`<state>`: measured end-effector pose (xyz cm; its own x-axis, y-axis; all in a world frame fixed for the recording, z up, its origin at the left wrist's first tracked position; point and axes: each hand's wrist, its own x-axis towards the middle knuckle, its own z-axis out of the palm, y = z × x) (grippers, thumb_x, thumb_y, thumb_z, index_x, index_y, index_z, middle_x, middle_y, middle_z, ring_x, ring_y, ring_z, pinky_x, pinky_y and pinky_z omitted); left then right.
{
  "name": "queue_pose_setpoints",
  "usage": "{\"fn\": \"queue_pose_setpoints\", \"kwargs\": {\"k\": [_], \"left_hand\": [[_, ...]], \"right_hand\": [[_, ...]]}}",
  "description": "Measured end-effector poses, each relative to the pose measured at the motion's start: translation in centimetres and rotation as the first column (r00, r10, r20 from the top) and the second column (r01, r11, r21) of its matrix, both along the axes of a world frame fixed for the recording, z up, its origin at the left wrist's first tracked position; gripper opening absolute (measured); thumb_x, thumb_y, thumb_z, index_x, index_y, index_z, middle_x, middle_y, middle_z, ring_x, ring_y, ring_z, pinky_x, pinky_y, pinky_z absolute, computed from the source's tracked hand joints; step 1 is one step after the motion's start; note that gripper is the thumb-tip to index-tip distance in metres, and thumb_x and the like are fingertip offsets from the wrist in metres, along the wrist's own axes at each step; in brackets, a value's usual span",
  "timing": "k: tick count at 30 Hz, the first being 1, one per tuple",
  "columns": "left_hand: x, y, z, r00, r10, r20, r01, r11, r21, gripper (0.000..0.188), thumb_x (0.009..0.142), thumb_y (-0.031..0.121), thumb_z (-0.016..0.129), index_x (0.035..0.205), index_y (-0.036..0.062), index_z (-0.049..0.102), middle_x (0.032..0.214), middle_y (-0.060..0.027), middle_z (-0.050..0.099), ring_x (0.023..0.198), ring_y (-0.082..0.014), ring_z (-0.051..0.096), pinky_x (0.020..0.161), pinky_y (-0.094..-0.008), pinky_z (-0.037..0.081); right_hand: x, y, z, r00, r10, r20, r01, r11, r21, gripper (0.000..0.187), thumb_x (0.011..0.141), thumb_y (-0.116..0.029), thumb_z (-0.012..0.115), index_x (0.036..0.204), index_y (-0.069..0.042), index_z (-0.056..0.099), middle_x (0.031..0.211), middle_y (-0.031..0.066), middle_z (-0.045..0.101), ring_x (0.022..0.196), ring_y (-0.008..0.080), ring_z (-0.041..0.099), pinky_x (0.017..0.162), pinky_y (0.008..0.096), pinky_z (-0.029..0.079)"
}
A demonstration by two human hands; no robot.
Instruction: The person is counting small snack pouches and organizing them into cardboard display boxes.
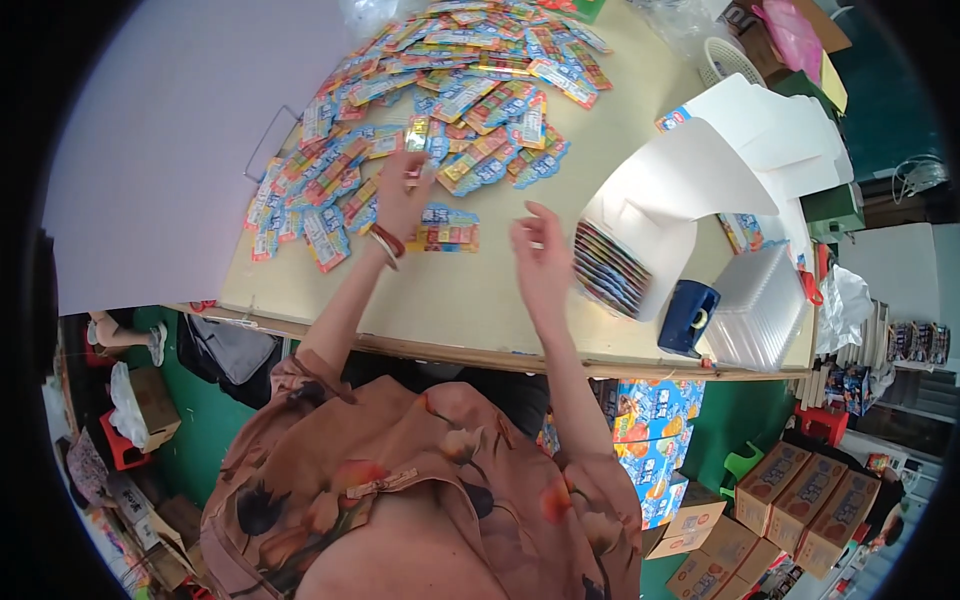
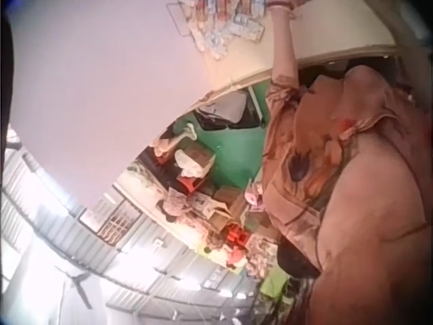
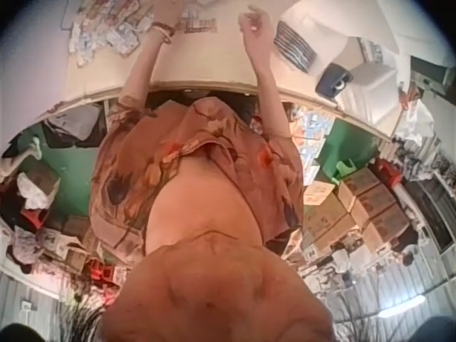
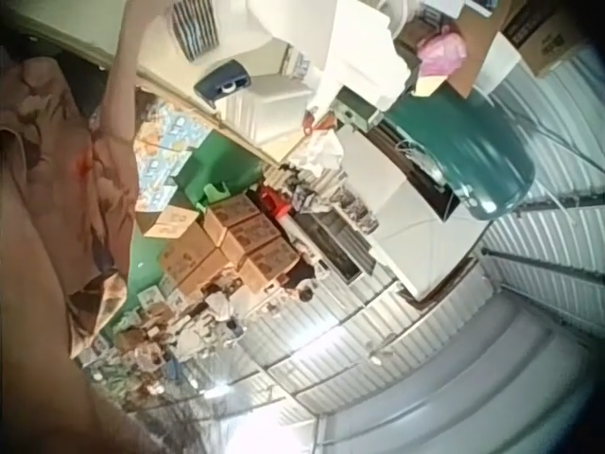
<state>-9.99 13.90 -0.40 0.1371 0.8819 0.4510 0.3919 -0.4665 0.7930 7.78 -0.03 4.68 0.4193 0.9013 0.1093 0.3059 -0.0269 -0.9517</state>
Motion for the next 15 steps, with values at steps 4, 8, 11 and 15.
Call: {"fn": "queue_pose_setpoints", "kwargs": {"k": [4, 8, 11, 15], "left_hand": [[-5.5, 6.5, -3.8, 0.901, 0.219, -0.374, -0.281, 0.952, -0.121, 0.043, 0.085, 0.04, 0.061, 0.106, 0.0029, 0.059, 0.103, -0.0165, 0.062, 0.1, -0.0338, 0.057, 0.086, -0.0439, 0.046], [-2.3, 8.1, -2.5, 0.783, 0.122, -0.61, -0.279, 0.945, -0.169, 0.072, 0.07, 0.059, 0.069, 0.113, 0.0037, 0.053, 0.11, -0.0181, 0.059, 0.108, -0.0338, 0.053, 0.091, -0.0463, 0.043], [-1.1, 9.0, -3.3, 0.738, 0.115, -0.665, -0.301, 0.938, -0.171, 0.081, 0.064, 0.056, 0.076, 0.119, 0.0041, 0.046, 0.114, -0.0197, 0.055, 0.112, -0.0333, 0.05, 0.094, -0.0472, 0.039], [-1.3, 9.7, -3.9, 0.87, 0.071, -0.488, -0.271, 0.896, -0.352, 0.076, 0.066, 0.037, 0.079, 0.121, 0.0006, 0.041, 0.116, -0.0245, 0.052, 0.11, -0.0386, 0.05, 0.094, -0.0452, 0.042]], "right_hand": [[-3.7, 7.6, -5.8, 0.909, -0.181, -0.375, 0.107, 0.972, -0.209, 0.04, 0.089, -0.024, 0.065, 0.115, 0.002, 0.052, 0.091, 0.0094, 0.062, 0.078, 0.0158, 0.064, 0.064, 0.0283, 0.055], [-2.5, 12.9, -7.4, 0.862, -0.247, -0.442, 0.114, 0.945, -0.306, 0.033, 0.085, -0.019, 0.068, 0.104, 0.004, 0.054, 0.081, 0.0111, 0.064, 0.062, 0.0177, 0.065, 0.05, 0.0289, 0.056], [-3.3, 14.1, -8.6, 0.874, -0.183, -0.45, 0.07, 0.964, -0.257, 0.024, 0.084, -0.013, 0.069, 0.098, 0.001, 0.056, 0.076, 0.0104, 0.065, 0.053, 0.0173, 0.063, 0.045, 0.0269, 0.055], [-1.8, 12.6, -9.4, 0.844, -0.223, -0.489, 0.089, 0.955, -0.282, 0.035, 0.084, -0.007, 0.065, 0.111, 0.002, 0.045, 0.083, 0.0132, 0.064, 0.054, 0.0177, 0.063, 0.043, 0.0282, 0.053]]}}
